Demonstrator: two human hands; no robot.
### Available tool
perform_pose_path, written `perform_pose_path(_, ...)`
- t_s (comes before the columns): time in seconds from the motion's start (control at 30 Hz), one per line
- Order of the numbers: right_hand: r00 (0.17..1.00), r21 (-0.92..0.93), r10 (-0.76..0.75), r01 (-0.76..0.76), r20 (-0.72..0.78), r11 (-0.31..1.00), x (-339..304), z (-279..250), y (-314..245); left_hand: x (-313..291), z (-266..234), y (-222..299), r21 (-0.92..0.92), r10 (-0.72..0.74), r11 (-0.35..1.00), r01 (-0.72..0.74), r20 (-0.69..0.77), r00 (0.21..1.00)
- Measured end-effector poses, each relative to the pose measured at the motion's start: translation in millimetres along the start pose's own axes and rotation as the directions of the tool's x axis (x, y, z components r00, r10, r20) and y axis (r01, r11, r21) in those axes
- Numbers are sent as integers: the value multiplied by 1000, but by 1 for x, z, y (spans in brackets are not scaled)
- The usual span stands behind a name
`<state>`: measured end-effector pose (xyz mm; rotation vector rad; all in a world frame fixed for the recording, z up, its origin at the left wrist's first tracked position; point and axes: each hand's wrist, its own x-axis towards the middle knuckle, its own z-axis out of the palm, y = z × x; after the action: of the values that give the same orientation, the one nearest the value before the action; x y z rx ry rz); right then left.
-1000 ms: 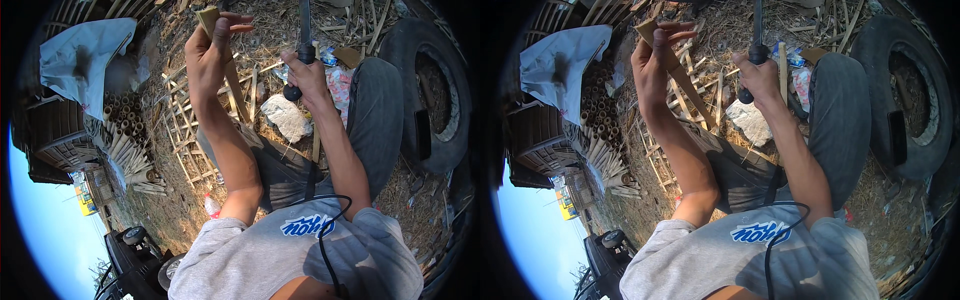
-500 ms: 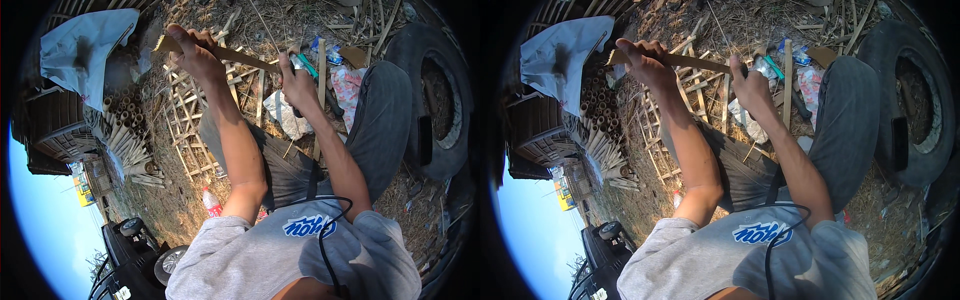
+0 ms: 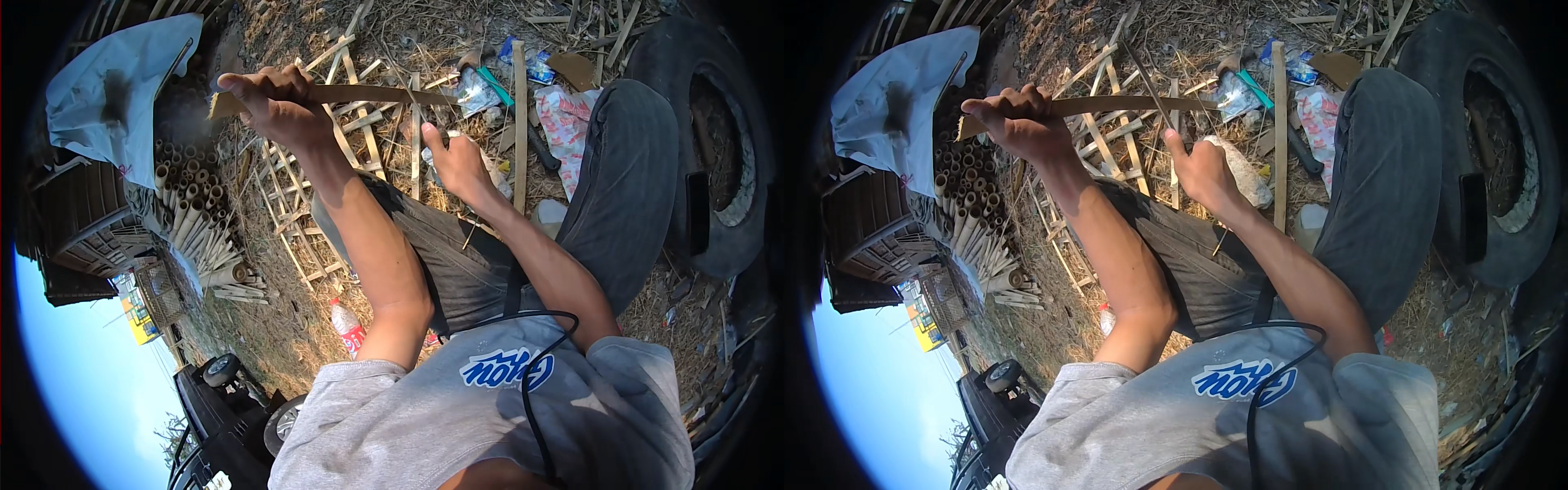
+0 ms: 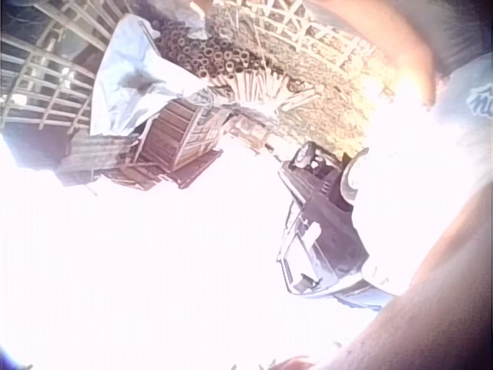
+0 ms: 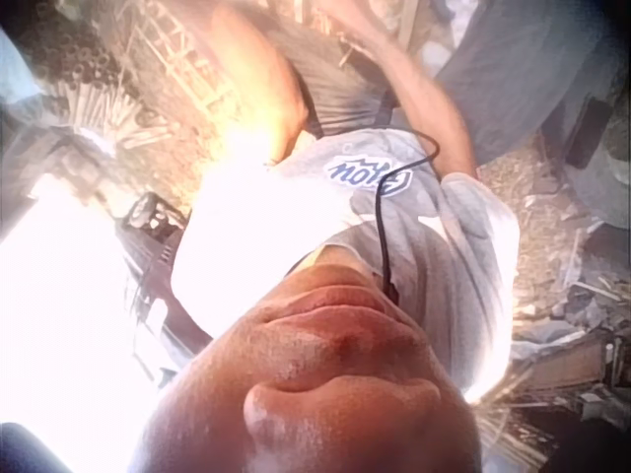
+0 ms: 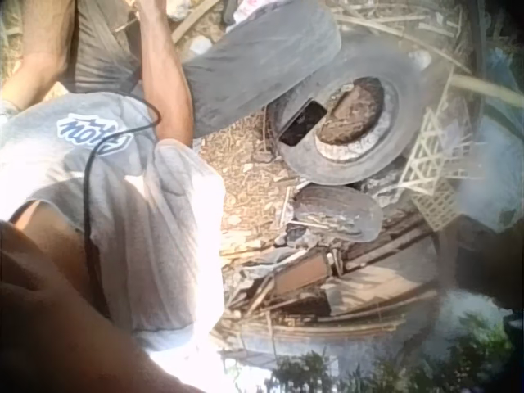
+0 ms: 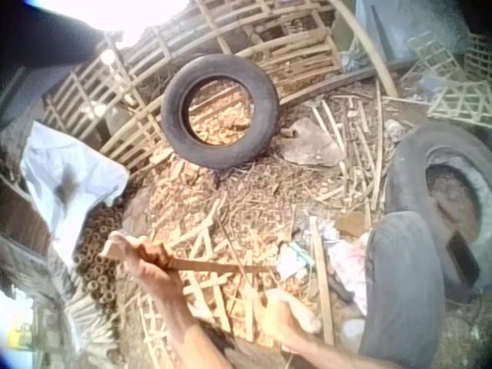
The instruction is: The person constructs a bamboo lattice structure by tying wooden strips together with wire and string, then uses a machete to shave and trim a bamboo pole while sitting on the ground.
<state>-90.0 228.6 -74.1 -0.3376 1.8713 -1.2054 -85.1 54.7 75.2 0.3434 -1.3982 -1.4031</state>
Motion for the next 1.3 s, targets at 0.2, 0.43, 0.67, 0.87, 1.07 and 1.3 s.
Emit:
perform_pose_path(0.2, 987, 180, 162, -156, -19, 971, 21, 5, 34, -8, 4, 3, -80, -45, 995, 63, 214, 976)
perform_pose_path(0.43, 997, 165, 80, -78, -3, 983, 8, 6, 25, -14, 33, 2, 116, -4, 993, -9, 112, 994)
perform_pose_path(0.67, 997, 303, 72, -79, 33, 950, 10, 13, 13, 5, 26, 28, 317, 144, 946, -73, -206, 968)
perform_pose_path(0.87, 987, 504, 120, -48, -111, 862, 21, -28, 14, -7, 49, 93, 537, 455, 782, -316, -147, 878)
perform_pose_path(1.07, 903, 490, 295, -113, -311, 864, 30, -70, 17, -7, 56, 60, 615, 209, 762, -204, 65, 976)
perform_pose_path(1.3, 752, 564, 486, -185, -445, 805, 51, -107, 56, -45, 18, -123, 917, -272, -131, -376, 332, 903)
